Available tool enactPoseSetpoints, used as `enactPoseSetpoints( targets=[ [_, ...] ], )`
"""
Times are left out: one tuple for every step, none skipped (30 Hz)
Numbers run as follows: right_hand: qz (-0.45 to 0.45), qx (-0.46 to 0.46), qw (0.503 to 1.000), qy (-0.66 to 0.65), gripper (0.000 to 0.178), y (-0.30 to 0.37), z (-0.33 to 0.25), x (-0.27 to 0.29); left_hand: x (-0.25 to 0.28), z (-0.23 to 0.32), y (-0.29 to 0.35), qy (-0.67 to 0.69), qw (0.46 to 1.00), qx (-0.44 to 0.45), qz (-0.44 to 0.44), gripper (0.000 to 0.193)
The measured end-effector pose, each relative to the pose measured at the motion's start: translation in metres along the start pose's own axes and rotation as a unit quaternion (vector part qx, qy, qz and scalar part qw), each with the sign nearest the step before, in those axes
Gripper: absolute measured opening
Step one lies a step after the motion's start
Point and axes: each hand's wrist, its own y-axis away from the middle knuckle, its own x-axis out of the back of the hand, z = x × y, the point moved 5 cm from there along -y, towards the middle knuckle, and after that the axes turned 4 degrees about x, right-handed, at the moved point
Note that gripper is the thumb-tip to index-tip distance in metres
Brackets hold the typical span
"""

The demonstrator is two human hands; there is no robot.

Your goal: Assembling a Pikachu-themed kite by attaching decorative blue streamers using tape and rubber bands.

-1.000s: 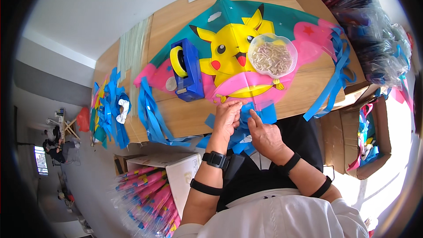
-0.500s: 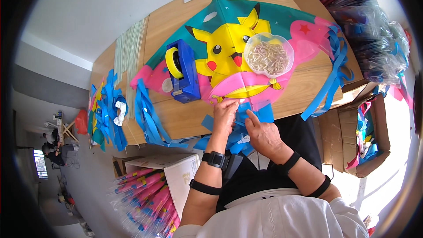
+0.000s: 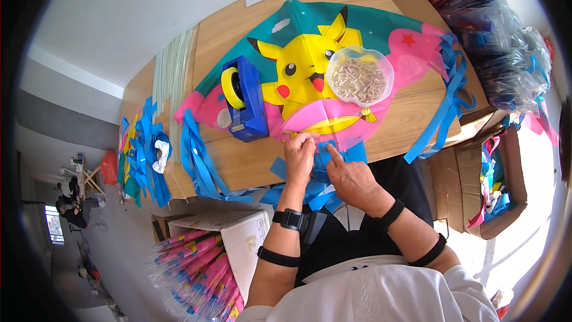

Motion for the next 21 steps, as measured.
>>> enactPoseSetpoints(
  targets=[
    [-0.004,0.003,1.000,0.002,0.019,0.001,0.000,0.001,-0.005,0.004,0.010,0.080,0.984,0.137,-0.085,0.019],
    [-0.009,0.011,1.000,0.003,0.017,0.001,-0.003,0.002,-0.005,0.001,0.015,0.092,0.961,0.212,-0.153,0.024],
    [-0.010,0.010,1.000,-0.004,0.019,0.001,-0.002,0.002,-0.003,0.004,0.016,0.106,0.962,0.214,-0.135,0.025],
    [-0.012,0.008,1.000,-0.012,0.022,0.003,-0.001,0.000,-0.001,0.006,0.017,0.120,0.962,0.217,-0.118,0.026],
    [-0.013,0.007,1.000,-0.020,0.024,0.004,0.002,-0.001,0.000,0.008,0.018,0.133,0.961,0.219,-0.100,0.028],
    [0.029,0.001,0.997,-0.072,0.027,0.007,0.005,0.002,-0.001,0.012,0.018,0.151,0.961,0.212,-0.092,0.027],
    [0.071,-0.004,0.990,-0.123,0.030,0.010,0.009,0.004,0.001,0.013,0.017,0.168,0.964,0.198,-0.063,0.024],
    [0.112,-0.009,0.978,-0.175,0.033,0.012,0.012,0.007,0.002,0.011,0.018,0.184,0.965,0.183,-0.034,0.021],
    [0.145,-0.041,0.968,-0.201,0.035,0.013,0.016,0.008,0.004,0.007,0.018,0.200,0.965,0.168,-0.004,0.018],
    [0.175,-0.073,0.955,-0.227,0.037,0.014,0.019,0.009,0.011,-0.001,0.016,0.190,0.974,0.116,0.038,0.015],
    [0.206,-0.104,0.940,-0.252,0.039,0.016,0.022,0.010,0.019,-0.014,0.014,0.180,0.978,0.064,0.080,0.013],
    [0.199,-0.138,0.934,-0.261,0.039,0.016,0.025,0.007,0.025,-0.020,0.016,0.169,0.978,0.012,0.121,0.013],
    [0.195,-0.177,0.927,-0.268,0.040,0.018,0.031,0.004,0.017,-0.013,0.024,0.164,0.981,0.036,0.095,0.015],
    [0.190,-0.215,0.917,-0.276,0.040,0.021,0.036,0.001,0.007,-0.006,0.036,0.160,0.983,0.060,0.069,0.018],
    [0.198,-0.214,0.917,-0.271,0.040,0.020,0.035,0.001,-0.001,0.006,0.049,0.153,0.984,0.081,0.048,0.021],
    [0.204,-0.214,0.918,-0.266,0.040,0.019,0.032,0.002,-0.012,0.017,0.060,0.107,0.993,0.049,0.002,0.026],
    [0.211,-0.213,0.918,-0.261,0.040,0.019,0.030,0.002,-0.021,0.015,0.065,0.098,0.992,0.062,-0.047,0.022],
    [0.211,-0.202,0.922,-0.255,0.042,0.019,0.028,0.001,-0.026,0.012,0.069,0.104,0.993,0.047,-0.029,0.020],
    [0.211,-0.190,0.926,-0.249,0.043,0.019,0.026,-0.002,-0.029,0.009,0.071,0.110,0.993,0.033,-0.012,0.017],
    [0.212,-0.179,0.930,-0.242,0.045,0.019,0.025,-0.002,-0.029,0.004,0.070,0.136,0.989,0.049,-0.009,0.017],
    [0.214,-0.157,0.928,-0.262,0.047,0.020,0.024,-0.001,-0.030,-0.001,0.068,0.163,0.984,0.065,-0.007,0.017]
  ],
)
